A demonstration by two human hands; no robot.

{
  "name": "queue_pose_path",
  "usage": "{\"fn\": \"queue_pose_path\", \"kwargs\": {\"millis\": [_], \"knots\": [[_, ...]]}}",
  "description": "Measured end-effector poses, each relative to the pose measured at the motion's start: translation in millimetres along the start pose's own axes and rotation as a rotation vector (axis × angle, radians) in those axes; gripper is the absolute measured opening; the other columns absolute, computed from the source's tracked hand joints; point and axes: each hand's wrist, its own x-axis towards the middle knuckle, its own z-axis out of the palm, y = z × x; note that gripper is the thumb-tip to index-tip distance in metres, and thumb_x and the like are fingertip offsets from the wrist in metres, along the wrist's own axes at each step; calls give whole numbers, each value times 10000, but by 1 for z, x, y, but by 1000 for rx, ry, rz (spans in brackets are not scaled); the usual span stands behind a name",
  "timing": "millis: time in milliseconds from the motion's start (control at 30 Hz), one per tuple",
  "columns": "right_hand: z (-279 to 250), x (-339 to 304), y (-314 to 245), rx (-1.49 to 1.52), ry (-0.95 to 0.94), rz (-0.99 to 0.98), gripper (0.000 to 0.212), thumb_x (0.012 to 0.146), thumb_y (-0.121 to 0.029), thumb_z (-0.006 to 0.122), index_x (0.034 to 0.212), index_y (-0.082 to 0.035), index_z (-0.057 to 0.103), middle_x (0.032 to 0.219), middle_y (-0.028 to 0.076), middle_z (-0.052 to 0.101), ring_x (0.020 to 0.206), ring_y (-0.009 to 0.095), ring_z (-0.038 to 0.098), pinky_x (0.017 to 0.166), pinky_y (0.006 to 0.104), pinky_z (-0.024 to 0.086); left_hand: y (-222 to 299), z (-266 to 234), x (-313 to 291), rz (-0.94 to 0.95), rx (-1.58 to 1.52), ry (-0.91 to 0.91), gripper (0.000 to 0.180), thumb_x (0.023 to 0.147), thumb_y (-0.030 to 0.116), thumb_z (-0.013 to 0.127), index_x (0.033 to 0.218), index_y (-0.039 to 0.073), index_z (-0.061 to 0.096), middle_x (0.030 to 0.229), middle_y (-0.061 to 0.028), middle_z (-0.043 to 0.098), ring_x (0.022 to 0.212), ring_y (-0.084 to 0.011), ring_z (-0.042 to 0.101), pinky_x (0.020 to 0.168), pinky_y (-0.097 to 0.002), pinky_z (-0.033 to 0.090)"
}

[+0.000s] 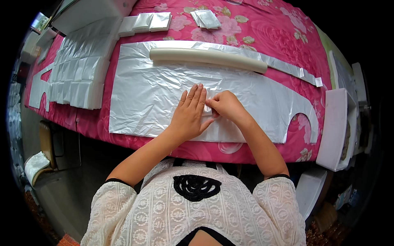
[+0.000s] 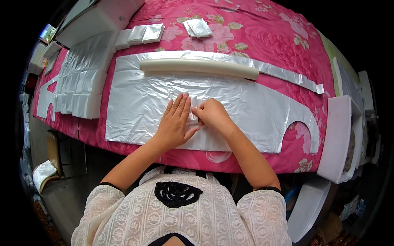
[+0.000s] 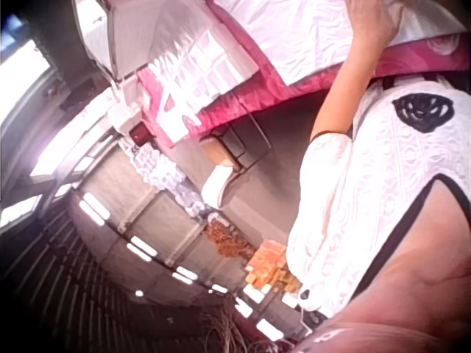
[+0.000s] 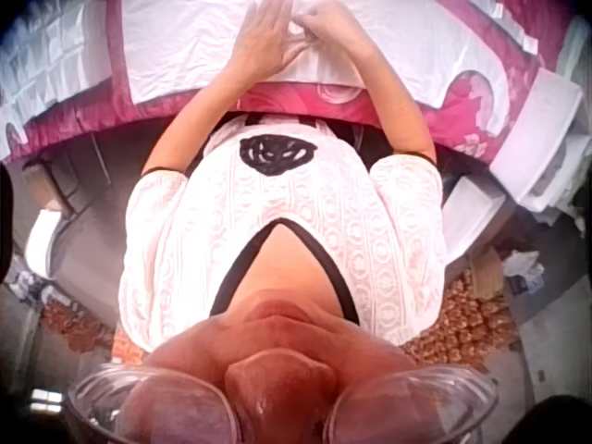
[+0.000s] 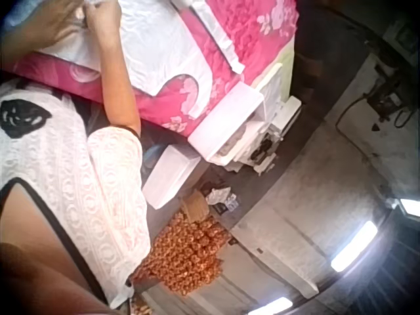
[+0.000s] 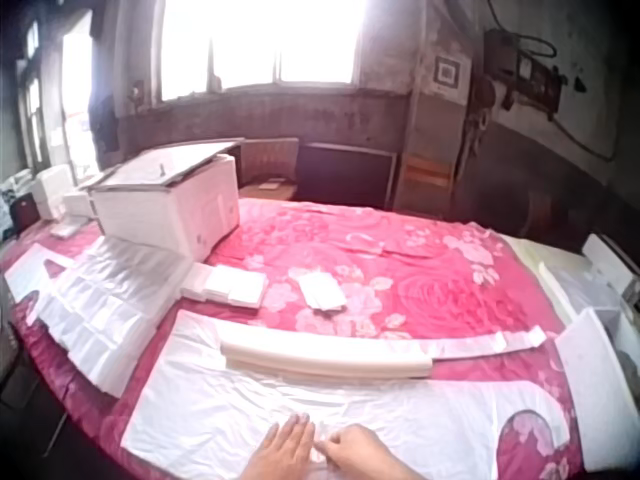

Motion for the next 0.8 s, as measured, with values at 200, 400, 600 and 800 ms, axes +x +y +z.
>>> {"fn": "queue_pose_path", "kwargs": {"millis": [200,400,600,800], "knots": [[7,-4,5,-22,71,-55,300,735,-266,669,657,22,639,592,117,619,544,208,618,563,319,500,-5,15,2,-70,-14,-33,1025,754,572,557,1393,-86,99,1459,-254,135,1381,-352,90,1105,-468,55],[19,-25,-4,-687,466,-538,441,687,-225,714,1054,-16,586,992,138,595,948,295,560,829,393,444,-5,8,-7,-67,-50,98,942,775,510,569,1378,-91,167,1450,-271,137,1379,-354,82,1108,-459,65],[54,26,0,-721,296,-784,601,846,-354,536,1338,-44,385,1417,207,293,1331,347,241,1086,450,180,-11,-34,-95,-700,-1050,133,165,852,99,595,948,-33,620,845,-83,677,764,-134,645,689,-246,500],[148,-16,-18,-503,127,-752,585,901,-374,439,1366,-34,335,1456,226,188,1368,355,135,1096,471,88,-13,-51,-176,-1275,-1447,-28,270,892,223,575,982,-30,601,917,-116,655,811,-155,637,684,-266,516]]}}
